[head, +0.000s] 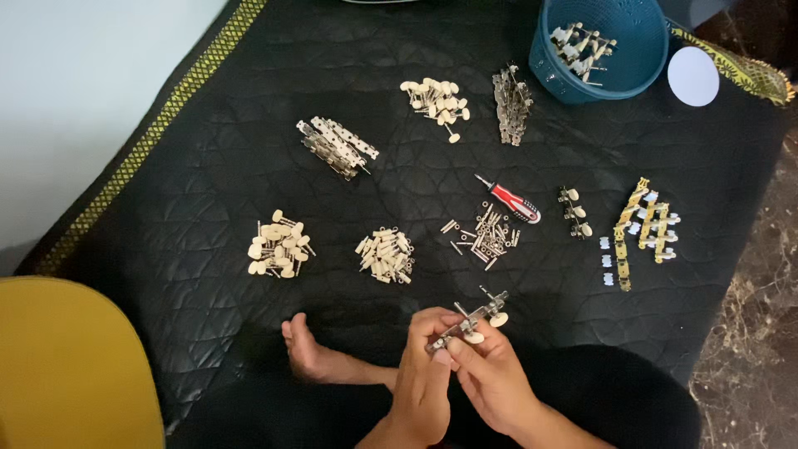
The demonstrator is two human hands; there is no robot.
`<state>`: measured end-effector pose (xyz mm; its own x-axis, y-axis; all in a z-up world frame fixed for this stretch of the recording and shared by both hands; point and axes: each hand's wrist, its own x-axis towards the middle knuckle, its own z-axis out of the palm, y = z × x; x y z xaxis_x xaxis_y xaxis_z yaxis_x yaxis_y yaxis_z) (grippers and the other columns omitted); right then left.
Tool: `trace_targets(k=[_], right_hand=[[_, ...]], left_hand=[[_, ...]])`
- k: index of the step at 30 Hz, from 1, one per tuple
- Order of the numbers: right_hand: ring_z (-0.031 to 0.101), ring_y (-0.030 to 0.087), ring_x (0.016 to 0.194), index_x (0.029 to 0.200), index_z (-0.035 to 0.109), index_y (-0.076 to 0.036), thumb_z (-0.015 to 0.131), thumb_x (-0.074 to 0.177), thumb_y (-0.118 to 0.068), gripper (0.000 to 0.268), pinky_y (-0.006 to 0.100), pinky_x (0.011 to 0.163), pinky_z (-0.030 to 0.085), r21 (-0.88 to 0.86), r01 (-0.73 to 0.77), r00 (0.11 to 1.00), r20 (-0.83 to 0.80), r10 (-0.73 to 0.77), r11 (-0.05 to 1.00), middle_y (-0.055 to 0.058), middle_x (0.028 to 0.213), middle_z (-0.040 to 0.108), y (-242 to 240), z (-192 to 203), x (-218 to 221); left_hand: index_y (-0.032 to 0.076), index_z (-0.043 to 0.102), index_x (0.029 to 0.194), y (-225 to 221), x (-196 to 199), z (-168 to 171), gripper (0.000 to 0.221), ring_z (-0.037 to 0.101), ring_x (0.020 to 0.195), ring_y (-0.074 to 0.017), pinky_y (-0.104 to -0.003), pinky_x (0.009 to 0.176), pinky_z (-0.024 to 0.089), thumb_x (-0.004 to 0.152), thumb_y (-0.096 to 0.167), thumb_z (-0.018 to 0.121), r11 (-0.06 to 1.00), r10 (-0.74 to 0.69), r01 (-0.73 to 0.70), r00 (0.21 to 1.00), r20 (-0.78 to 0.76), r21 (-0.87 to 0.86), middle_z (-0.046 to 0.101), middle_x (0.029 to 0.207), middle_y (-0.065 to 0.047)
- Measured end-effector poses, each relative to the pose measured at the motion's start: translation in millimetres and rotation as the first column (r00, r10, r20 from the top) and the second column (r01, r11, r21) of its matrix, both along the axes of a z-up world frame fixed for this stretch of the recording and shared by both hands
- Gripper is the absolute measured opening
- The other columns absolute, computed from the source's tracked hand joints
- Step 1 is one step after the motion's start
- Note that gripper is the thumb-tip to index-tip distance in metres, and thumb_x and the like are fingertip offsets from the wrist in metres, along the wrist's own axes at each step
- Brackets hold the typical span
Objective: The person assembles guitar machine heads by hand, inserting tuning pegs and using a screwdriver to secure them on a metal plate while sitting on a mat.
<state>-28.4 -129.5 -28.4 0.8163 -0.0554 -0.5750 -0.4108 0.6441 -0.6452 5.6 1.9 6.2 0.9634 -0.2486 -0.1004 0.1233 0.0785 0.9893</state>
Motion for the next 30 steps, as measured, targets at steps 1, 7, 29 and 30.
trace_targets(k=[1, 7, 29, 30], right_hand=[[0.07, 0.027, 0.096, 0.124, 0.066, 0.005, 0.068, 0.093, -0.004, 0.033, 0.037, 0.09, 0.056, 0.0, -0.001, 1.0, 0.0, 0.001, 1.0, 0.018, 0.102, 0.071, -2.7, -3.5, -3.1], [0.07, 0.026, 0.102, 0.121, 0.068, -0.002, 0.07, 0.091, 0.001, 0.03, 0.04, 0.092, 0.057, 0.057, -0.037, 0.999, -0.003, 0.038, 0.998, 0.015, 0.108, 0.074, -10.3, -3.3, -4.9], [0.079, 0.029, 0.101, 0.107, 0.079, 0.007, 0.086, 0.069, -0.002, 0.04, 0.042, 0.089, 0.064, -0.393, -0.333, 0.939, -0.22, 0.264, 0.857, 0.02, 0.116, 0.083, -36.4, 53.9, 36.8], [0.079, 0.028, 0.097, 0.106, 0.081, 0.007, 0.089, 0.067, -0.007, 0.042, 0.04, 0.088, 0.065, -0.404, -0.38, 0.924, -0.204, 0.323, 0.832, 0.018, 0.112, 0.083, -38.7, 54.3, 38.0]], left_hand=[[0.005, 0.055, 0.122, 0.7, -1.2, -0.9, 0.046, 0.062, 0.114, -0.0242, -0.039, 0.098, 0.049, 0.107, 0.042, 0.032, 1.0, 0.001, -0.001, 1.0, 0.0, 0.0, 0.057, 0.127, -0.015], [0.005, 0.055, 0.125, 2.2, -2.3, 1.4, 0.041, 0.062, 0.118, -0.0242, -0.039, 0.1, 0.054, 0.108, 0.036, 0.035, 0.994, 0.005, -0.006, 1.0, -0.013, -0.11, 0.054, 0.131, -0.016], [0.008, 0.069, 0.124, 32.3, 24.3, 21.0, 0.03, 0.065, 0.088, -0.0199, -0.033, 0.075, 0.055, 0.103, 0.023, 0.055, 0.943, -0.281, 0.256, 0.955, 0.095, 0.212, 0.064, 0.102, -0.008], [0.01, 0.068, 0.125, 33.7, 24.6, 20.4, 0.029, 0.066, 0.082, -0.0182, -0.033, 0.071, 0.053, 0.103, 0.024, 0.055, 0.919, -0.346, 0.338, 0.938, 0.003, 0.205, 0.069, 0.1, -0.006]])
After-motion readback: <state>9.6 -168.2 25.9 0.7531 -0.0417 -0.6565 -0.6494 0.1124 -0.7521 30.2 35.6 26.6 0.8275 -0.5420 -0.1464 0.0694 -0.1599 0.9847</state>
